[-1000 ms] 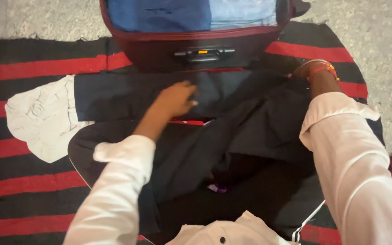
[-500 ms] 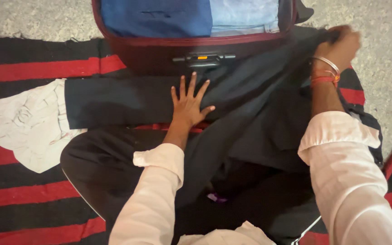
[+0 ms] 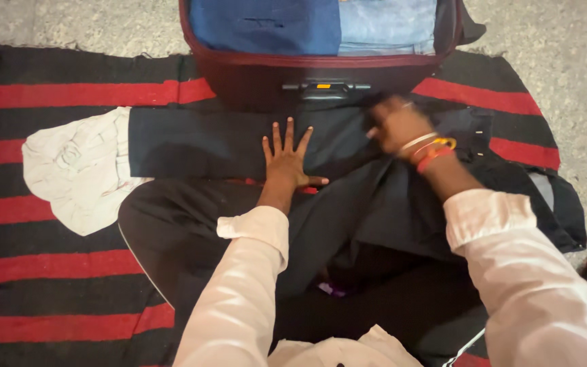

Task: The person folds several pairs of trousers and shirts by hand on their lap and places them into a suitcase.

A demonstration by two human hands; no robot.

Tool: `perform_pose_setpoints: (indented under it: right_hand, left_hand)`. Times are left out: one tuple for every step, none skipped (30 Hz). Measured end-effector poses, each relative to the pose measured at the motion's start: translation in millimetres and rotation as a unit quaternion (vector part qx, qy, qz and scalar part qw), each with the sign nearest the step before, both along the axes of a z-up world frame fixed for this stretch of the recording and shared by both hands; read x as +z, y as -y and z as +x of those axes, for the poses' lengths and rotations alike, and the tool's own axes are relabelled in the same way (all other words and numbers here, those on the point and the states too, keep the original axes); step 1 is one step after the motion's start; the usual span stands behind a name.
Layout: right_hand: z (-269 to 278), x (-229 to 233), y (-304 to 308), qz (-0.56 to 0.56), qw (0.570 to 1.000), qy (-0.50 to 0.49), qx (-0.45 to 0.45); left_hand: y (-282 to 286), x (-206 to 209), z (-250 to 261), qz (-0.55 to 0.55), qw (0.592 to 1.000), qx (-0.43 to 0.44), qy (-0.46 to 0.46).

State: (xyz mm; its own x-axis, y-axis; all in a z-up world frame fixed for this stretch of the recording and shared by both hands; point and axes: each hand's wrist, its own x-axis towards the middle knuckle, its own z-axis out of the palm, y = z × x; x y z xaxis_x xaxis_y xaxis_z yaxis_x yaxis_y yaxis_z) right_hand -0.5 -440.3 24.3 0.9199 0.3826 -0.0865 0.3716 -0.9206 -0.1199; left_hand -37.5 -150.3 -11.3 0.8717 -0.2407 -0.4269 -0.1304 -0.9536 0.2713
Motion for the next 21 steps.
perform_pose_setpoints:
  right_hand:
    - [-8.3, 1.0, -11.7, 0.068, 0.994, -0.045, 0.067]
    - [-17.4, -0.2, -21.5, 0.068, 0.994, -0.044, 0.072]
    - [-25.4, -5.1, -33.4, 0.04, 0.991, -0.095, 0.084]
    - [-30.7, -9.9, -42.9, 0.012, 0.984, -0.146, 0.098]
    - [-34.0, -12.0, -45.5, 0.012, 0.984, -0.147, 0.105]
    - [-36.5, -13.7, -46.3, -0.028, 0.984, -0.151, 0.089]
    - [-36.0, -15.9, -47.5, -0.068, 0.983, -0.154, 0.072]
    - [-34.7, -16.6, -45.2, -0.067, 0.983, -0.156, 0.076]
    - [-32.0, -16.1, -40.8, -0.043, 0.983, -0.167, 0.069]
    - [-30.6, -17.5, -40.5, -0.018, 0.982, -0.178, 0.064]
    - [-31.1, -19.9, -43.2, -0.017, 0.981, -0.18, 0.069]
    - [-31.2, -20.1, -45.1, -0.046, 0.98, -0.184, 0.061]
    - [-30.4, -19.4, -48.0, -0.075, 0.978, -0.188, 0.053]
    - [-30.7, -17.9, -50.1, -0.074, 0.978, -0.19, 0.053]
    - [-30.4, -15.6, -53.0, -0.074, 0.976, -0.201, 0.048]
    - [-30.1, -12.2, -56.7, -0.074, 0.973, -0.213, 0.043]
    - [-31.3, -8.3, -61.0, -0.074, 0.973, -0.215, 0.043]
    - [-33.2, -3.9, -65.8, -0.07, 0.973, -0.217, 0.04]
    - [-35.7, 0.9, -71.1, -0.066, 0.973, -0.219, 0.037]
    - [-37.5, 6.4, -76.9, -0.067, 0.973, -0.219, 0.038]
    - [-40.1, 11.3, -83.2, -0.026, 0.981, -0.178, 0.072]
  left_hand:
    - [-0.6, -0.1, 0.3, 0.001, 1.0, 0.002, 0.001]
    - [-1.7, -1.4, 0.4, -0.01, 1.0, -0.006, -0.007]
    - [-3.8, -3.6, 1.3, -0.021, 1.0, -0.015, -0.014]
    - [-9.3, -6.3, 3.4, -0.02, 1.0, -0.007, -0.015]
    - [-16.1, -8.6, 8.2, -0.045, 0.998, -0.034, -0.012]
    - [-25.2, -9.5, 14.4, -0.067, 0.996, -0.064, -0.008]
    - [-37.6, -9.7, 21.1, -0.064, 0.996, -0.058, -0.009]
    - [-52.0, -10.1, 27.0, -0.025, 0.997, -0.067, -0.016]
    - [-68.8, -10.6, 33.7, 0.013, 0.997, -0.076, -0.024]
    - [-92.0, -10.8, 41.3, 0.023, 0.997, -0.069, -0.023]
    - [-119.2, -10.9, 48.6, 0.033, 0.997, -0.062, -0.022]
    - [-146.0, -10.7, 58.5, 0.063, 0.997, -0.032, -0.044]
    - [-176.8, -10.0, 69.2, 0.092, 0.994, 0.0, -0.065]
    - [-206.8, -10.6, 78.9, 0.099, 0.994, -0.008, -0.039]
    - [-236.5, -11.6, 85.4, 0.106, 0.994, -0.016, -0.013]
    - [-267.6, -11.1, 87.4, 0.063, 0.997, 0.034, 0.038]
    - [-292.6, -10.8, 87.2, 0.019, 0.992, 0.084, 0.089]
    - [-315.9, -8.7, 83.4, 0.01, 0.989, 0.131, 0.07]
    - [-333.0, -7.5, 76.9, 0.0, 0.983, 0.177, 0.05]
    - [-337.5, -11.1, 68.9, 0.0, 0.983, 0.179, 0.05]
    - [-339.8, -15.7, 58.3, 0.02, 0.962, 0.271, 0.035]
